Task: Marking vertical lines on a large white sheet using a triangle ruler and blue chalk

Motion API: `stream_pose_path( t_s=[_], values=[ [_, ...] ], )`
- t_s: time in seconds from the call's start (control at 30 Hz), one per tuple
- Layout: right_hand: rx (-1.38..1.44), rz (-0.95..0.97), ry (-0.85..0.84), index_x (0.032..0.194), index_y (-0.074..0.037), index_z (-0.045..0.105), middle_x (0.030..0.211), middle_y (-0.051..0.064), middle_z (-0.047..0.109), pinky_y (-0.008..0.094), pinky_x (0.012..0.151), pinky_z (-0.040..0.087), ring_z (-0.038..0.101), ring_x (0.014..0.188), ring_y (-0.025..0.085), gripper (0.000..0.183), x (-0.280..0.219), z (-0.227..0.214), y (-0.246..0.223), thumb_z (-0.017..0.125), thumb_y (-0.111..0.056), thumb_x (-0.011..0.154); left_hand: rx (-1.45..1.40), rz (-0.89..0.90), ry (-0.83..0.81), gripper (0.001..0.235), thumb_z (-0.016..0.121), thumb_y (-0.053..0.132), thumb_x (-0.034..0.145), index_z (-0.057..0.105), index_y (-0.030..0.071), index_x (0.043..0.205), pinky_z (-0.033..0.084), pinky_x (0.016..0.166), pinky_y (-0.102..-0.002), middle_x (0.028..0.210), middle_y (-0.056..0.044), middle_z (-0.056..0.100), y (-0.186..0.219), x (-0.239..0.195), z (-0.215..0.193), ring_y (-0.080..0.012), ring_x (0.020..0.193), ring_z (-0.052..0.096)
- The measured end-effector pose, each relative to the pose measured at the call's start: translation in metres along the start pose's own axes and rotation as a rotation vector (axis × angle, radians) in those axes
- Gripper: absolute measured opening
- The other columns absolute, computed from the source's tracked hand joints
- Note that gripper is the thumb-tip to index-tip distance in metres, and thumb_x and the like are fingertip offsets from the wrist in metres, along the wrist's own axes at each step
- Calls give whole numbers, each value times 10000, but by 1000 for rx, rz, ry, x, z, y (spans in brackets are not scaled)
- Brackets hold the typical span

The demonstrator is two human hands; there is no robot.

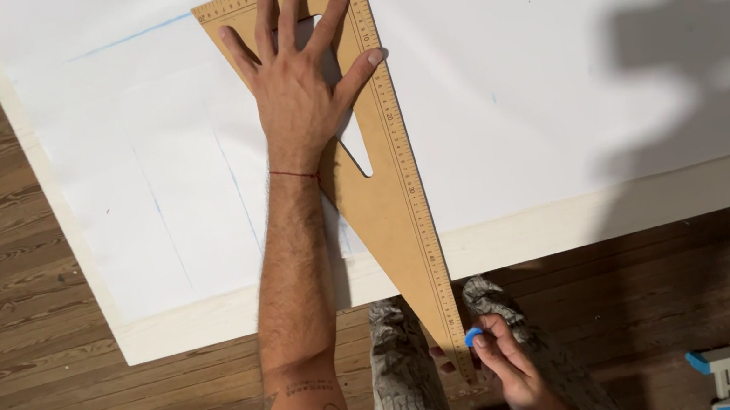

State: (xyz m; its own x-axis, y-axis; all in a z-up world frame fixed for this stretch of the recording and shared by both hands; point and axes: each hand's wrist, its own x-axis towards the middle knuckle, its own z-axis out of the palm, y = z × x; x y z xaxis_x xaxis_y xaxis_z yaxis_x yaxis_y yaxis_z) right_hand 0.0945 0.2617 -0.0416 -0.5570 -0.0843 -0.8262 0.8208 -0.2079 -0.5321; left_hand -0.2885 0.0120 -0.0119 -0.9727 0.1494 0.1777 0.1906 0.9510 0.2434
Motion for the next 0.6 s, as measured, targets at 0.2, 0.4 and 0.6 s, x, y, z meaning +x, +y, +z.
stream_pose_path(
  t_s=[0.2, 0.4, 0.6],
  values=[
    [74, -12, -160, 1249, -57, 549, 1129, 152, 673, 333, 996, 494, 682, 1050, 244, 311, -5, 21, -33, 517, -261, 1016, -19, 14, 17, 662, 573, 770, 966, 605, 355, 1480, 98, 1176, -750, 1592, -53, 441, -3, 1, -1, -373, 1488, 379],
    [-89, 36, -109, 1248, -85, 591, 1060, 62, 618, 278, 1001, 398, 564, 1052, 160, 336, -2, 9, -29, 533, -315, 1010, -31, 20, 22, 654, 566, 766, 973, 597, 362, 1486, 95, 1185, -734, 1590, -49, 448, -4, 0, 2, -370, 1486, 390],
    [-569, -411, -35, 1061, -86, 698, 944, 58, 819, 264, 641, 630, 793, 740, 163, 216, 27, -15, -136, 586, -244, 964, -40, 7, 10, 665, 543, 774, 964, 592, 363, 1484, 90, 1190, -727, 1590, -43, 452, -2, 0, 0, -359, 1489, 380]
  ],
)
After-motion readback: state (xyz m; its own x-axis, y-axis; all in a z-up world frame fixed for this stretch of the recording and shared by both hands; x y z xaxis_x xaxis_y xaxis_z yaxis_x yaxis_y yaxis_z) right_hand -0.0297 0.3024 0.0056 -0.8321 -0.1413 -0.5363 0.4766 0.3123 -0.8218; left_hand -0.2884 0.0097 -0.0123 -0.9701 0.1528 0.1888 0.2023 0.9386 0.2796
